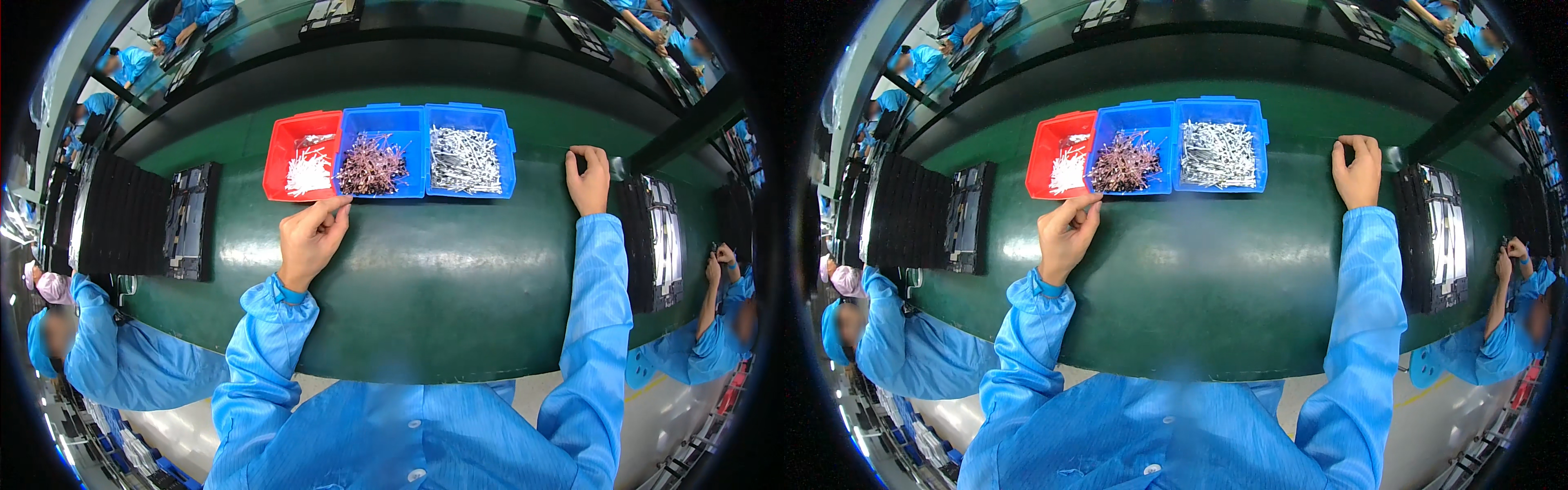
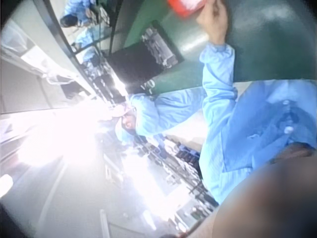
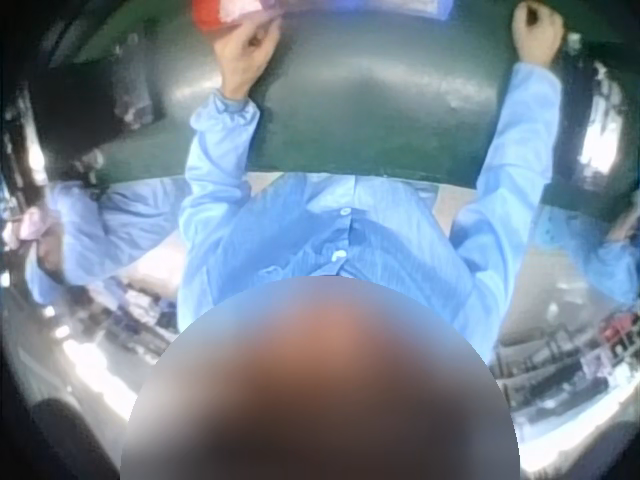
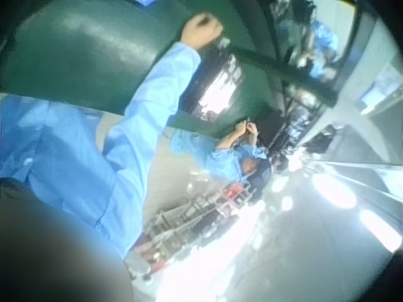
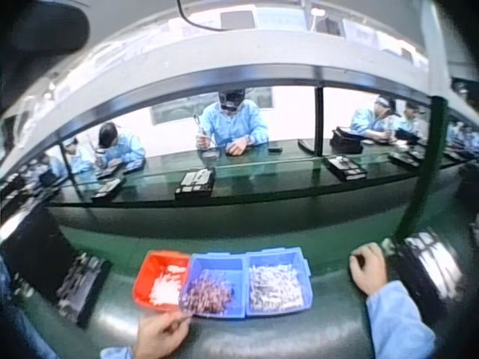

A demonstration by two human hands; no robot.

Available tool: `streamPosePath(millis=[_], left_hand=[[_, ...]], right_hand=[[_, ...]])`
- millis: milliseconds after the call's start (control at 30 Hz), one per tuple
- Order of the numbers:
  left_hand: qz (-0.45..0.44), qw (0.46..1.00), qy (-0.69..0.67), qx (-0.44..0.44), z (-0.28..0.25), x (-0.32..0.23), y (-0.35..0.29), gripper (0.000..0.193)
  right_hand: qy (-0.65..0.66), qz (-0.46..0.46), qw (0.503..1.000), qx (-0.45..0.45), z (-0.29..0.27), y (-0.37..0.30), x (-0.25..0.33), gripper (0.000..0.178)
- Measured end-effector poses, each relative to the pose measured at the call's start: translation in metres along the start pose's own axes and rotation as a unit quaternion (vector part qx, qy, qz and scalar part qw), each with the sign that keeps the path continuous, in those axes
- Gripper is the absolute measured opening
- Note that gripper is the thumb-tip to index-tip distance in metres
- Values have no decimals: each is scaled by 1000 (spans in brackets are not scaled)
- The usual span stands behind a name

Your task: Assembling internal components and cables into a tablet housing on a factory assembly line.

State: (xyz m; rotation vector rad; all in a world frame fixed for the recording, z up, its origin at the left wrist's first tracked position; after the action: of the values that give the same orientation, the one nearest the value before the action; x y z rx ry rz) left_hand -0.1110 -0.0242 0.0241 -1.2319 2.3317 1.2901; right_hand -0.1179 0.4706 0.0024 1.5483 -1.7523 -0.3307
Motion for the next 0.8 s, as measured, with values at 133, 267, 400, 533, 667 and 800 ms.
streamPosePath(millis=[133,267,400,533,667,800], left_hand=[[-39,997,-61,-26,-1,4,-4,18],[-38,996,-67,-47,-4,6,-6,13],[-107,981,-146,-78,-4,16,-10,10],[-134,967,-190,-101,-5,23,-15,10],[-149,957,-226,-102,-4,14,-16,10],[-220,901,-367,-79,9,-1,-19,11]], right_hand=[[20,28,999,18,1,-2,-4,16],[24,23,999,12,0,-3,-1,15],[8,11,1000,6,-1,-2,2,15],[-3,0,1000,3,0,-1,1,14],[15,20,1000,11,-2,-1,0,16],[53,-13,994,-98,-26,0,35,8]])
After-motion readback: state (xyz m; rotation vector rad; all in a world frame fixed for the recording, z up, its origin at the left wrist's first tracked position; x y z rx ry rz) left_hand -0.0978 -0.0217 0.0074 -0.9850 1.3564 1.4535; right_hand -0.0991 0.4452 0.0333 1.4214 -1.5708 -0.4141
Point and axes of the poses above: each hand's wrist, its own y-axis towards the middle knuckle, its own z-axis out of the palm, x = y × z, the point moved 6 cm from there along y, towards the middle knuckle, and after that the axes turned 1 degree about x, right-handed, at the moved point
